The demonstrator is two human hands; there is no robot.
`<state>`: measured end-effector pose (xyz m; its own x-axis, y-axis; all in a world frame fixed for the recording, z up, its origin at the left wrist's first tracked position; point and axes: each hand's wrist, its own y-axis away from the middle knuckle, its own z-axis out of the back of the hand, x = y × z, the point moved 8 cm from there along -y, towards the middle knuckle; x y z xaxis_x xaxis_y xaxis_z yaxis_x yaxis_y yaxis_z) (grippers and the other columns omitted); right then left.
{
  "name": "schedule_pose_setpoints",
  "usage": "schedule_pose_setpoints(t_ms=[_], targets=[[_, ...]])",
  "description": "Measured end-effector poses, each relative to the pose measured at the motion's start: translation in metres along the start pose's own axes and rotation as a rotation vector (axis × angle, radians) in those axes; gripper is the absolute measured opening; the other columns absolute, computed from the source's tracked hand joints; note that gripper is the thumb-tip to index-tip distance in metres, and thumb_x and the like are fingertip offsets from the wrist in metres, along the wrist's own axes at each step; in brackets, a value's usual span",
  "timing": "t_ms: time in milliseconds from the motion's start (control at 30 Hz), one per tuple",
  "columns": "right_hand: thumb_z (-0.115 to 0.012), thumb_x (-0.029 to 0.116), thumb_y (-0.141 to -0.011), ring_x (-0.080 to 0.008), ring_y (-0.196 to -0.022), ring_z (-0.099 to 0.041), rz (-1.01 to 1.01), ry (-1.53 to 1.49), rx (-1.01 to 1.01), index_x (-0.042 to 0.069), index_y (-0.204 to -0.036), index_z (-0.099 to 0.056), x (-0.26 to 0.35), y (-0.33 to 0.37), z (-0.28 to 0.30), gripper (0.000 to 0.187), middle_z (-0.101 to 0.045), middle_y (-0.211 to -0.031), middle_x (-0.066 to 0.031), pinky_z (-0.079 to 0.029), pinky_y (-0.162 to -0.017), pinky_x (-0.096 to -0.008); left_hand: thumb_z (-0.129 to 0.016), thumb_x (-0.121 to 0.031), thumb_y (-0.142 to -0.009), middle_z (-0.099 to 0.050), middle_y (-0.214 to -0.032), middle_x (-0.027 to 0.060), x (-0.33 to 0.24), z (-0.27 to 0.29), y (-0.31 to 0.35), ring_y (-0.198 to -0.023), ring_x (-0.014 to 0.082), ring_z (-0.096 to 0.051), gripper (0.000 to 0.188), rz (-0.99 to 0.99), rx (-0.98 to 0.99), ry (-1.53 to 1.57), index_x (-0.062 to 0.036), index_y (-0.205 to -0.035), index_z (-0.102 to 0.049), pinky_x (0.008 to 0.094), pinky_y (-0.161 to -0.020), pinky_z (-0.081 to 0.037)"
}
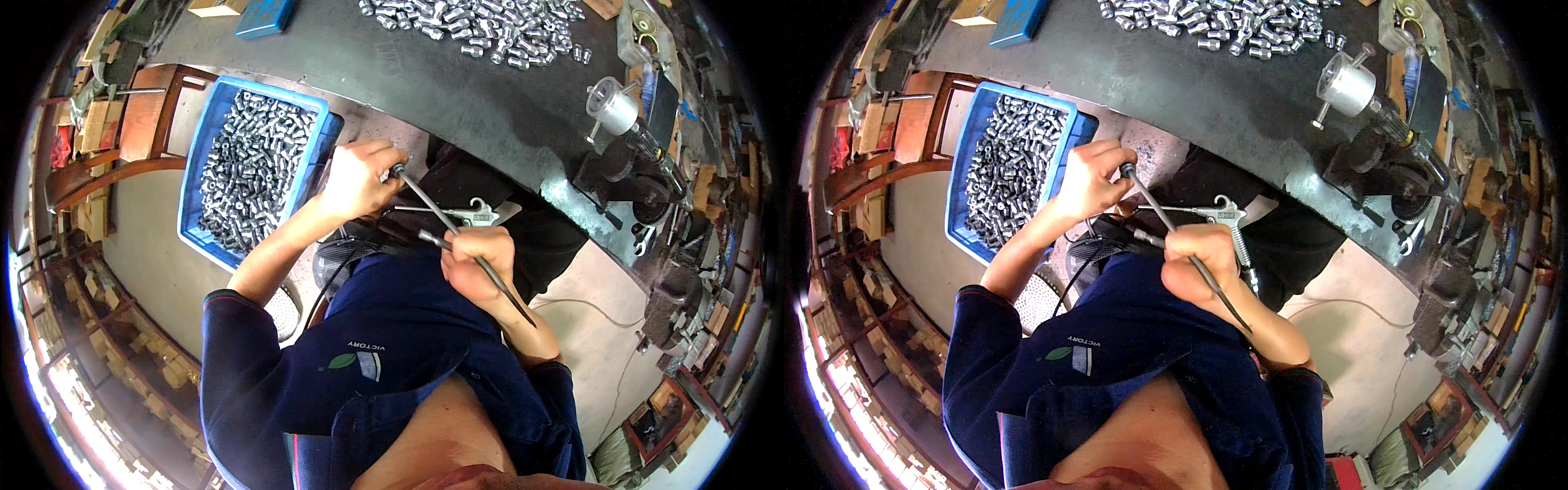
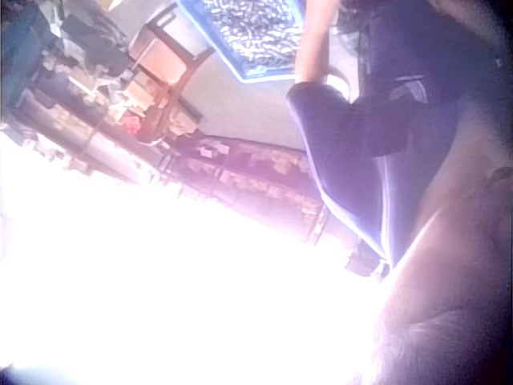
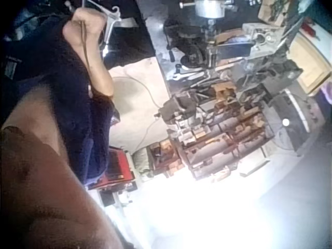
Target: The person repeatedly picks small cylindrical metal components from a blue bin and uses a soldering iron to apply solder to them. After soldering, the person places the components onto a pile on the workbench. The task is performed continuously in a repetitive cycle.
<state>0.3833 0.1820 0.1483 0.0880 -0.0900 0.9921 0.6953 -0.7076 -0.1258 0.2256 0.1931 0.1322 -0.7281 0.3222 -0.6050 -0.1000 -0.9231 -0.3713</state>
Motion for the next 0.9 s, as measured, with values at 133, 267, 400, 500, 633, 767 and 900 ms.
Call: schedule_pose_setpoints(t_ms=[133,267,400,500,633,767,900], targets=[[-0.059,0.018,-0.068,-0.0218,-0.043,-0.035,0.032,0.227,0.039,0.001,-0.057,-0.035,-0.017,-0.025,-0.008,0.031,-0.03,-0.052,-0.0109,-0.026,-0.044,-0.0332,-0.071,-0.01,-0.053,-0.054,-0.067,0.0072,-0.023,-0.015,-0.004,-0.059,0.0285,-0.057,0.031,-0.117,0.084,0.012,-0.0064,-0.082,-0.06,0.0371,-0.053,-0.045],[-0.056,0.006,-0.06,-0.0199,-0.04,-0.033,0.075,0.218,-0.024,0.002,-0.053,-0.035,-0.015,-0.028,-0.001,0.023,-0.03,-0.05,-0.0105,-0.024,-0.042,-0.0332,-0.071,-0.008,-0.05,-0.057,-0.067,0.0083,-0.012,-0.022,-0.009,-0.059,0.0285,-0.058,0.034,-0.072,0.168,-0.031,-0.0055,-0.083,-0.062,0.0365,-0.053,-0.046],[-0.05,-0.011,-0.062,-0.0149,-0.037,-0.039,0.201,0.228,-0.157,0.003,-0.051,-0.029,0.004,0.001,0.028,0.028,-0.034,-0.045,-0.0055,-0.028,-0.037,-0.0271,-0.066,-0.012,-0.063,-0.061,-0.07,0.0112,0.012,-0.014,-0.037,-0.062,0.029,-0.061,0.023,-0.066,0.141,-0.198,-0.0079,-0.086,-0.064,0.0387,-0.056,-0.049],[-0.044,-0.019,-0.062,-0.0121,-0.037,-0.045,0.179,0.198,-0.248,0.003,-0.051,-0.026,0.015,0.014,0.042,0.031,-0.037,-0.044,-0.0046,-0.032,-0.035,-0.0238,-0.063,-0.016,-0.067,-0.063,-0.069,0.0117,0.006,-0.022,-0.088,-0.065,0.0299,-0.063,0.022,-0.109,0.167,-0.269,-0.0084,-0.087,-0.065,0.0393,-0.06,-0.051],[-0.042,-0.009,-0.063,-0.0127,-0.04,-0.043,0.09,0.031,-0.165,0.003,-0.051,-0.028,0.011,0.015,0.031,0.022,-0.039,-0.047,-0.0061,-0.036,-0.038,-0.0254,-0.061,-0.015,-0.071,-0.065,-0.073,0.0137,0.018,-0.019,-0.189,-0.065,0.0231,-0.065,0.032,-0.054,0.009,-0.075,-0.0064,-0.102,-0.063,0.0343,-0.063,-0.052],[-0.054,-0.006,-0.061,-0.0148,-0.041,-0.033,-0.003,0.004,-0.19,0.002,-0.054,-0.033,-0.006,0.019,0.024,0.023,-0.033,-0.047,-0.0051,-0.027,-0.042,-0.0266,-0.059,-0.008,-0.081,-0.067,-0.083,0.0107,0.029,0.022,-0.233,-0.068,0.0137,-0.064,0.047,0.075,-0.089,0.518,0.0043,-0.125,-0.046,0.0247,-0.068,-0.05],[-0.044,-0.014,-0.067,-0.014,-0.039,-0.05,0.075,0.123,-0.256,0.003,-0.049,-0.029,0.003,0.025,0.033,0.029,-0.043,-0.045,-0.0061,-0.036,-0.038,-0.0251,-0.059,-0.017,-0.085,-0.067,-0.08,0.0107,0.028,0.062,-0.181,-0.069,0.011,-0.063,0.038,0.101,-0.059,0.218,-0.0028,-0.12,-0.053,0.0246,-0.067,-0.05]])
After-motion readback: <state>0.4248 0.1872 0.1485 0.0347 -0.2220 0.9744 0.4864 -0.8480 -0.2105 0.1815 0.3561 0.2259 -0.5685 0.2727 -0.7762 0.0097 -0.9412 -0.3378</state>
